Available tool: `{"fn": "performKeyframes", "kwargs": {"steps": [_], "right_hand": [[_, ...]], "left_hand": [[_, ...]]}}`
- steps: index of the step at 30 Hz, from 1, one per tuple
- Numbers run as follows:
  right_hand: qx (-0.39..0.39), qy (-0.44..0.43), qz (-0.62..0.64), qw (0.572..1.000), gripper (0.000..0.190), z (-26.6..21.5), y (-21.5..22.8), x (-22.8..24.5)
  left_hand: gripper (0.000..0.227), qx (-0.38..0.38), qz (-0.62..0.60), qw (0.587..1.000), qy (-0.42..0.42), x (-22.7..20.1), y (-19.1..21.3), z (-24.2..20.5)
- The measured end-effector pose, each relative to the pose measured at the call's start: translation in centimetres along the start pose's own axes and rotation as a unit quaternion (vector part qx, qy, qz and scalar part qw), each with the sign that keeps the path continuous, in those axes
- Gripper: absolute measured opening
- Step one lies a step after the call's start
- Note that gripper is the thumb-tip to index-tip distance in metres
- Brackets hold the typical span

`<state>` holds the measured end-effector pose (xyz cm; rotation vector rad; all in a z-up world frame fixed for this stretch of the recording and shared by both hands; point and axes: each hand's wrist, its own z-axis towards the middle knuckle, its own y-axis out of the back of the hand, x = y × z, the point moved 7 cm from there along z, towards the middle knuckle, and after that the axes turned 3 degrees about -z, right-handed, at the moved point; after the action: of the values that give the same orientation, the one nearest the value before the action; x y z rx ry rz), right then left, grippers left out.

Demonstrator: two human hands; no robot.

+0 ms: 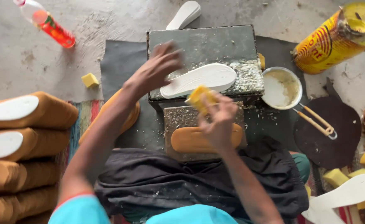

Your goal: The person sits on the floor and repeatedly applies adhesive to white shoe insoles using a yellow sponge, then presses them onto brown shoe soles. The person handles the insoles and soles one at a time, stacking the finished pairs to the left.

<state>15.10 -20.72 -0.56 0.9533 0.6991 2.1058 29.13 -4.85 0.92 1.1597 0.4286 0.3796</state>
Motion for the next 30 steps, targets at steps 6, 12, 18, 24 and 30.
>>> {"fn": "performKeyframes", "kwargs": {"steps": [6, 12, 18, 24, 30], "right_hand": [[-0.010, -0.036, -0.012, 0.999, 0.051, 2.9, -1.8, -0.1], [-0.001, -0.104, -0.057, 0.993, 0.047, 1.8, 2.2, -10.0], [-0.141, -0.177, -0.020, 0.974, 0.042, 2.2, 6.8, -12.9], [-0.007, -0.035, -0.068, 0.997, 0.046, 4.3, 2.7, -7.4], [-0.018, -0.127, 0.295, 0.947, 0.056, 1.3, 2.7, -5.1]], "left_hand": [[0.034, 0.082, -0.014, 0.990, 0.110, -1.4, 1.8, -4.6], [0.028, 0.164, -0.022, 0.975, 0.146, -1.6, 2.8, -2.8], [0.013, -0.066, -0.069, 0.988, 0.125, -3.6, 7.7, -6.3], [0.016, -0.215, -0.009, 0.913, 0.347, -9.3, 14.6, -14.5], [0.024, -0.250, -0.105, 0.893, 0.360, -12.8, 16.0, -16.9]]}}
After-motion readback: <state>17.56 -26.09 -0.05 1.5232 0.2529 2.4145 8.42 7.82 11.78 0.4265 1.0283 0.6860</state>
